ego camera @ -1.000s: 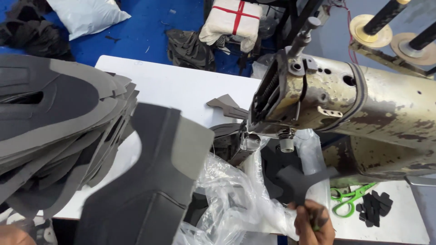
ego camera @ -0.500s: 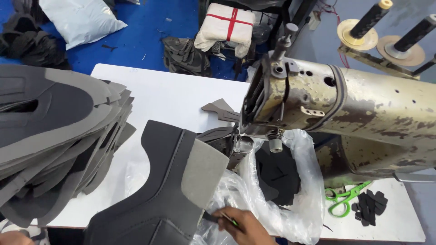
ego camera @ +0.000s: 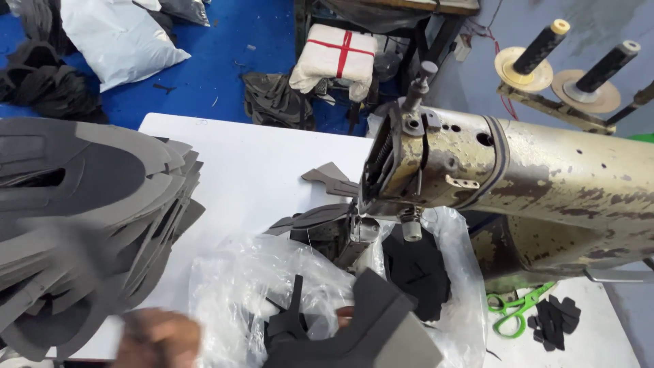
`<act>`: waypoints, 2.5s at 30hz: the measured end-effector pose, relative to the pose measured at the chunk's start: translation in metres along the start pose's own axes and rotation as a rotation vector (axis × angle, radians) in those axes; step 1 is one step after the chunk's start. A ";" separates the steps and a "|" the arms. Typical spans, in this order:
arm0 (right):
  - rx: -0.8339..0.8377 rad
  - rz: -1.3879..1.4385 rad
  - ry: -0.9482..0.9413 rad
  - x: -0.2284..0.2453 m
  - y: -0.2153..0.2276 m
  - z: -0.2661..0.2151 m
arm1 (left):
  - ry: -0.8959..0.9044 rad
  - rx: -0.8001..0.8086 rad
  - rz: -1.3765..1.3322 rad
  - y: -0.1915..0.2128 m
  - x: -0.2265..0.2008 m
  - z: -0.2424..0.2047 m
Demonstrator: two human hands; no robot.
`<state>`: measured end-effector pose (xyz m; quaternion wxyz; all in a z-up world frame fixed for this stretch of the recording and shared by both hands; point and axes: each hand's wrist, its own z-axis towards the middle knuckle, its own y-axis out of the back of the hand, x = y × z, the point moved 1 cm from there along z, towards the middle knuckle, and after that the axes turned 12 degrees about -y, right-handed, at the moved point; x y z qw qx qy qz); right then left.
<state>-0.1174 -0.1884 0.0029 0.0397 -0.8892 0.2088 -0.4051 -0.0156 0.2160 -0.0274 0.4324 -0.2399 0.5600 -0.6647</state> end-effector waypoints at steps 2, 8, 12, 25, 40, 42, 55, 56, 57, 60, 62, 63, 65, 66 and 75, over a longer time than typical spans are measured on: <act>-0.103 0.232 0.012 0.057 0.002 -0.016 | -0.035 0.007 -0.047 -0.067 0.037 0.068; -0.084 0.204 0.255 0.125 0.072 -0.009 | -0.293 -0.459 1.008 -0.035 0.124 0.098; -0.489 -0.330 0.402 0.195 0.063 -0.015 | -0.262 -0.665 0.984 -0.023 0.154 0.106; -0.759 -1.350 0.529 0.242 0.150 0.182 | -0.116 -0.749 1.409 0.018 0.165 0.094; -1.071 -1.535 0.571 0.241 0.202 0.228 | -0.185 -0.660 1.357 0.049 0.173 0.085; -1.114 -1.495 0.746 0.249 0.235 0.273 | -0.199 -0.646 1.368 0.049 0.173 0.087; -0.731 -1.550 0.819 0.257 0.233 0.286 | -0.146 -0.700 1.386 0.064 0.177 0.084; -0.735 -1.549 0.809 0.256 0.231 0.285 | -0.136 -0.698 1.386 0.062 0.177 0.084; -0.721 -1.566 0.829 0.255 0.228 0.283 | -0.152 -0.685 1.357 0.060 0.177 0.084; -0.725 -1.610 0.865 0.257 0.224 0.284 | -0.171 -0.670 1.314 0.065 0.178 0.084; -0.739 -1.637 0.881 0.257 0.220 0.285 | -0.174 -0.671 1.303 0.074 0.179 0.081; -0.735 -1.648 0.876 0.258 0.218 0.286 | -0.186 -0.654 1.338 0.079 0.179 0.079; -0.728 -1.660 0.876 0.259 0.214 0.289 | -0.203 -0.640 1.373 0.081 0.179 0.078; -0.723 -1.672 0.872 0.259 0.213 0.290 | -0.214 -0.628 1.384 0.078 0.179 0.079; -0.729 -1.725 0.664 0.245 0.216 0.302 | -0.197 -0.674 1.433 0.051 0.179 0.085</act>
